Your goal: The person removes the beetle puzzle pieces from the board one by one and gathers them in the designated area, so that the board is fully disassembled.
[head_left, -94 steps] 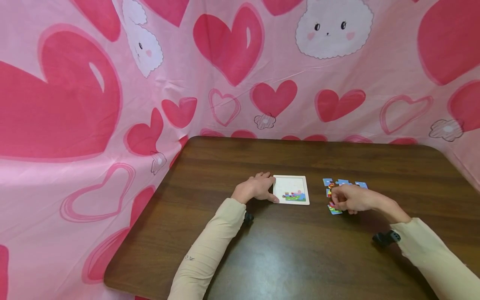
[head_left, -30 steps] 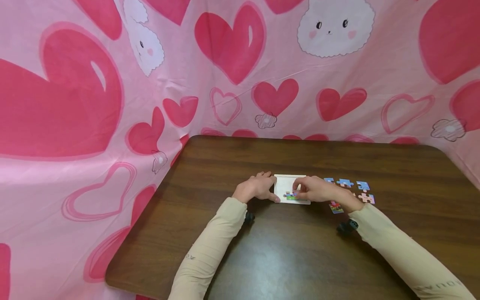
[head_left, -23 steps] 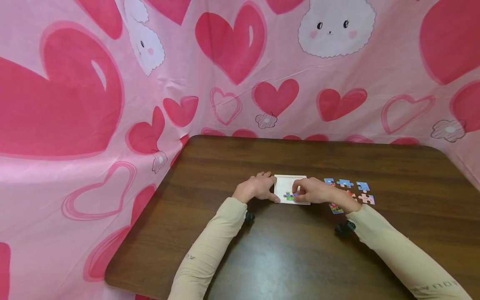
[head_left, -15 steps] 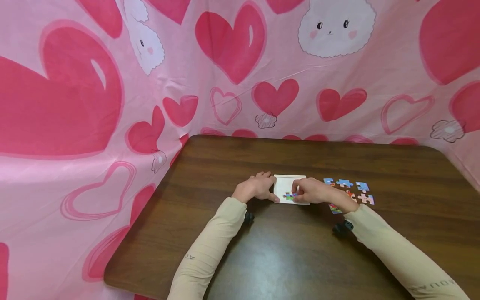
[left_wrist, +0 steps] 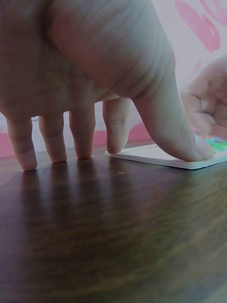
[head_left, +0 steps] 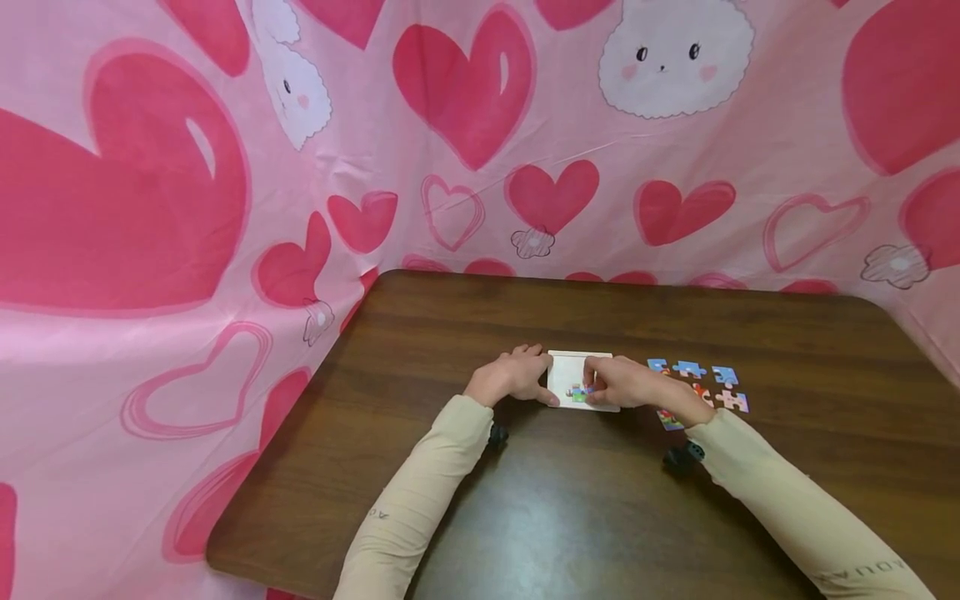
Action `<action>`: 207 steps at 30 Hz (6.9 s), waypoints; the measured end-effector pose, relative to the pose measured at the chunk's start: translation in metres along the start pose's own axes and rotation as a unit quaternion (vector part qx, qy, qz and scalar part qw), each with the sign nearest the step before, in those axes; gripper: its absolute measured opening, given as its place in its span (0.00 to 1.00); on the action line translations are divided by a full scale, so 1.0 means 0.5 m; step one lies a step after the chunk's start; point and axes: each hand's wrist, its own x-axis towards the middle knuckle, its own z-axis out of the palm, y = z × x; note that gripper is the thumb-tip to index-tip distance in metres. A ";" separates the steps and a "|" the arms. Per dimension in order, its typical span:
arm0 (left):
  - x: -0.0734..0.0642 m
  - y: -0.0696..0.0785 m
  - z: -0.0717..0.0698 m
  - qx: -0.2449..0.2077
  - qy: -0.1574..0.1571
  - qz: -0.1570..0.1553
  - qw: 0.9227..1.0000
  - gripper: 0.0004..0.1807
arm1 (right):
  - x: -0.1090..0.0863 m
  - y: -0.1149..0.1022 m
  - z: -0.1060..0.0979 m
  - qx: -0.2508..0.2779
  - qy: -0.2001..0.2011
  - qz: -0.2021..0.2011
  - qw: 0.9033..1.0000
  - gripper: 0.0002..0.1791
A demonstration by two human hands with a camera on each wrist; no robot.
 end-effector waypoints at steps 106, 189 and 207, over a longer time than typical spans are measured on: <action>-0.001 -0.003 0.002 -0.017 0.000 0.005 1.000 0.45 | -0.228 0.162 -0.075 0.115 -0.042 0.009 0.992 0.08; -0.002 -0.002 -0.002 -0.018 -0.001 0.004 1.000 0.46 | -0.084 0.066 -0.039 0.034 0.015 -0.005 0.999 0.08; -0.002 0.000 -0.001 -0.019 -0.001 0.003 1.000 0.44 | -0.055 0.044 -0.016 0.026 -0.017 -0.005 1.000 0.14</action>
